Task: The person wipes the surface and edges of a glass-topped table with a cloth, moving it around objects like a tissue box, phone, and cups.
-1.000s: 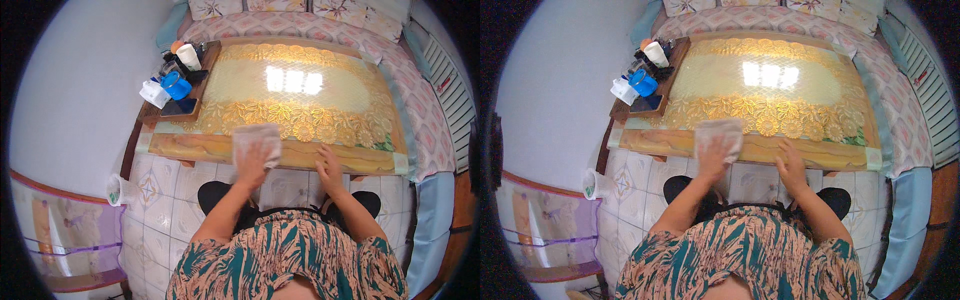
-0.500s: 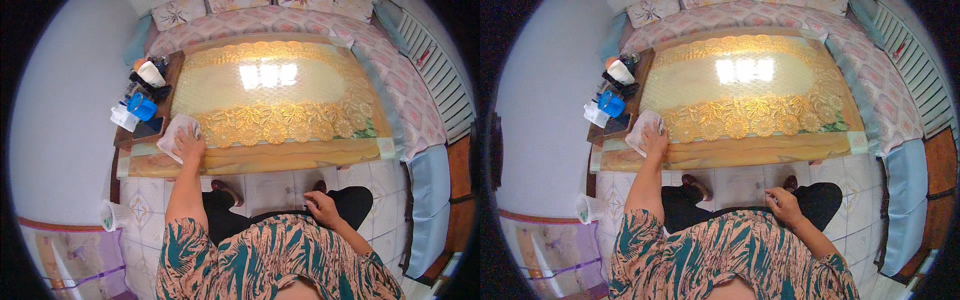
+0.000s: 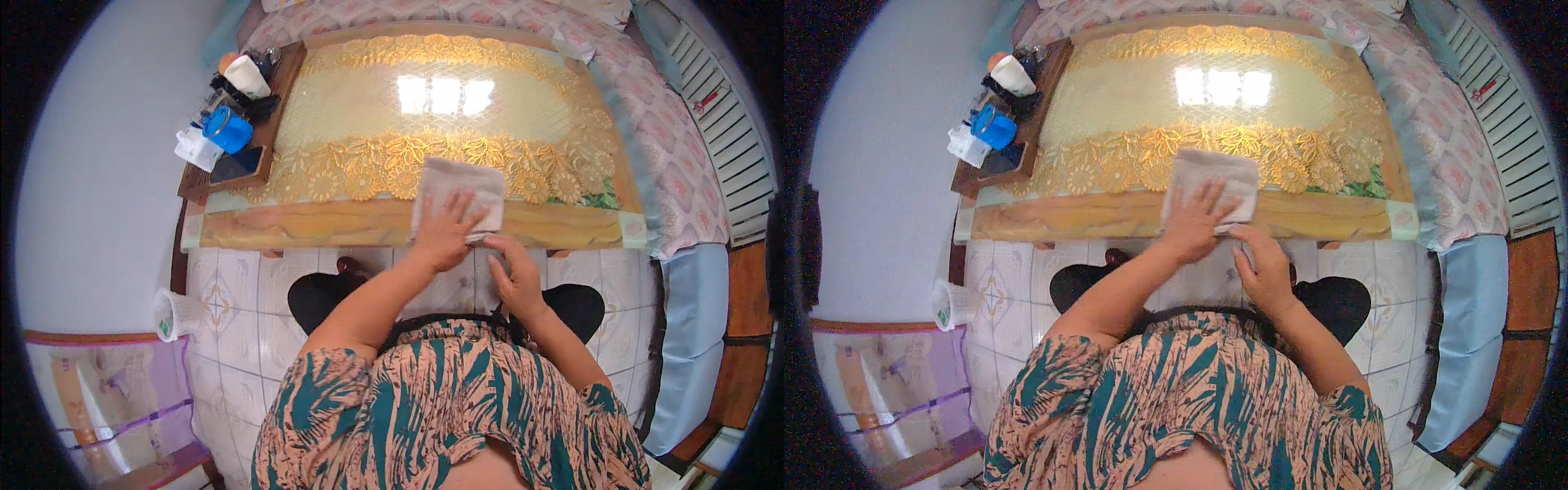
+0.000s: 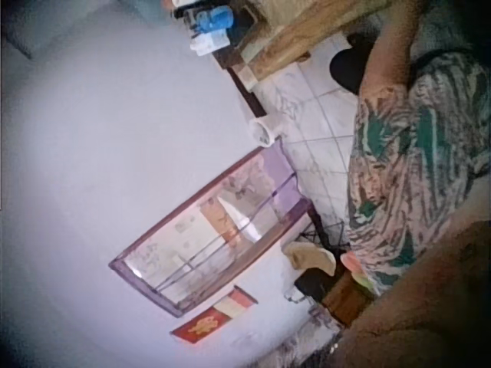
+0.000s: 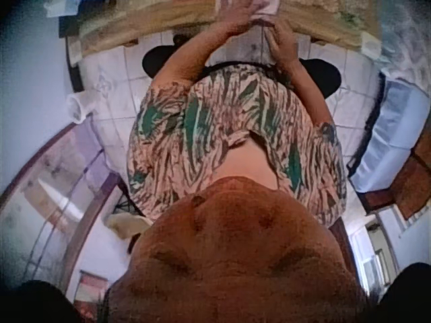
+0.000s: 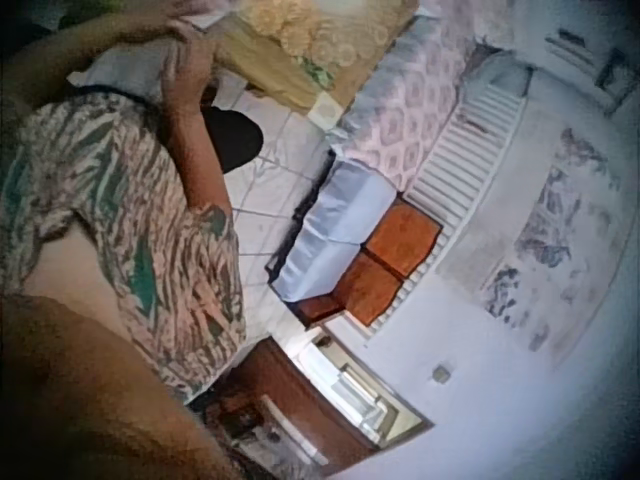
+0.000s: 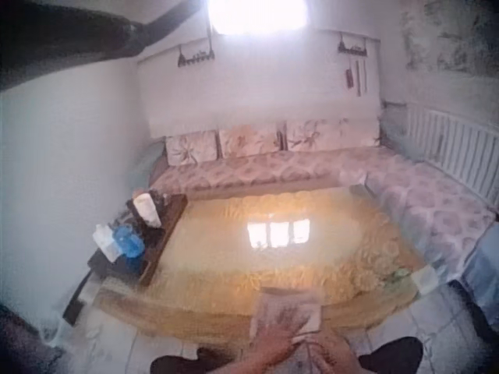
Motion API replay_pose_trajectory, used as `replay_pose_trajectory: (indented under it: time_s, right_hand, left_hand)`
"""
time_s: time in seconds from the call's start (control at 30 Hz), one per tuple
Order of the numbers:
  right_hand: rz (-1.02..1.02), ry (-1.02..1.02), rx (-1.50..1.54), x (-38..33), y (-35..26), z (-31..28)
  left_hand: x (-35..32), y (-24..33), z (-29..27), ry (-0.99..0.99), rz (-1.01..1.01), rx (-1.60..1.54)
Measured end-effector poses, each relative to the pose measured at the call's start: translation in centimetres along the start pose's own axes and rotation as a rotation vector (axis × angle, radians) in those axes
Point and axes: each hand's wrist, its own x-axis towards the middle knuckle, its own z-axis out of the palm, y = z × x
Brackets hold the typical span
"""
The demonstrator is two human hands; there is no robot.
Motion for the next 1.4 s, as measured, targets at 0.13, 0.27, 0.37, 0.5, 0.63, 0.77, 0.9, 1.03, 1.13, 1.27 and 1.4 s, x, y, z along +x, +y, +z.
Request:
replay_pose_trajectory:
  time_s: [0.13, 0.27, 0.37, 0.5, 0.63, 0.77, 0.9, 1.03, 1.13, 1.27, 1.4]
  right_hand:
    - [0.118, -0.037, 0.183, -0.3, -0.5, 0.2]
    - [0.211, -0.087, 0.174, -3.3, 1.2, -0.3]
    - [0.302, -0.123, 0.152, -5.2, 1.6, -0.6]
    - [0.345, -0.080, 0.203, -6.1, 2.4, -0.2]
    - [0.302, -0.055, 0.225, -4.3, 0.5, -0.3]
    - [-0.004, 0.029, 0.007, -1.7, -0.7, 0.3]
    - [-0.114, -0.002, -0.083, 0.8, -0.8, 2.2]
    - [-0.136, -0.129, -0.263, 2.9, -0.2, 6.1]
    - [-0.128, -0.188, -0.428, 4.1, 0.3, 8.6]
    - [-0.055, -0.209, -0.516, 5.5, 0.9, 10.4]
    - [-0.087, -0.367, -0.469, 6.7, 0.8, 9.2]
  left_hand:
    - [-5.6, -7.8, 0.0, 0.129, -0.298, 0.107]
    - [-12.5, -16.0, -1.0, 0.187, -0.607, 0.183]
    - [-13.5, -15.1, -0.1, 0.248, -0.775, 0.207]
    - [-9.5, -7.8, 0.4, 0.168, -0.557, 0.175]
    - [-3.5, 0.1, 1.5, 0.158, -0.234, 0.069]
    - [-1.5, 1.9, -0.3, 0.024, -0.046, -0.055]
    - [-1.9, -3.1, 0.8, 0.118, 0.061, -0.882]
    - [-4.5, -11.4, 0.4, 0.430, -0.341, -0.933]
    - [-4.3, -14.0, -0.3, 0.644, -0.571, -0.410]
    - [-4.7, -16.0, 2.1, 0.616, -0.687, -0.051]
    - [-4.5, -14.0, 1.1, 0.593, -0.814, 0.075]
